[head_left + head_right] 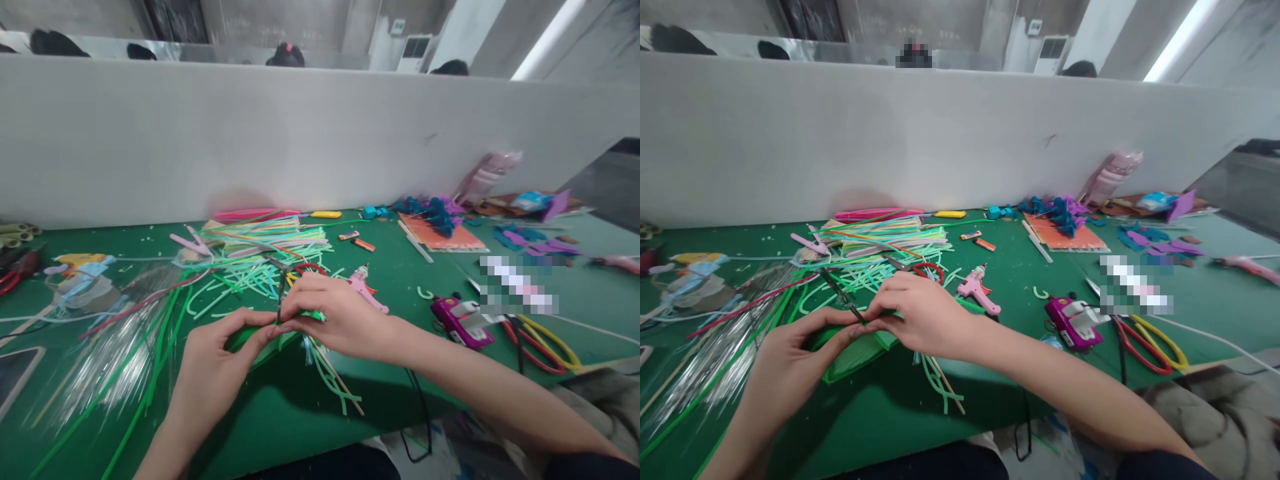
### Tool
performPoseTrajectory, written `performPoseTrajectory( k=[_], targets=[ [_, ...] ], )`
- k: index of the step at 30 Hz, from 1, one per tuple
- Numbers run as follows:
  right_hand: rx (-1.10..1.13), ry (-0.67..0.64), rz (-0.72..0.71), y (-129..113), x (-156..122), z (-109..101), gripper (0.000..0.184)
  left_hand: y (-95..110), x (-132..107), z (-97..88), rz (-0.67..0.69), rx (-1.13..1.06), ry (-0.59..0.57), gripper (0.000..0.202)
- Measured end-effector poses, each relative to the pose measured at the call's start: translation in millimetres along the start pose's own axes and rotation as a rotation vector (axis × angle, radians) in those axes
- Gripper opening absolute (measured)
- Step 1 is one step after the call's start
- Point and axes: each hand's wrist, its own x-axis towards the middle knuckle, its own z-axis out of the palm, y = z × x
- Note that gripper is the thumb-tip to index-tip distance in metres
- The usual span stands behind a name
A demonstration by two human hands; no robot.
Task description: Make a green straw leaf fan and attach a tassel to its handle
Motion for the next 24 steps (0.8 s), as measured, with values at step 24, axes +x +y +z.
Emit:
performPoseTrajectory(
  k=[24],
  targets=[
    [0.218, -0.186, -0.109, 24.3, 36.6, -9.7, 0.020, -43.1, 98.8, -20.9, 0.239, -0.245, -0.700, 0.026]
  ],
)
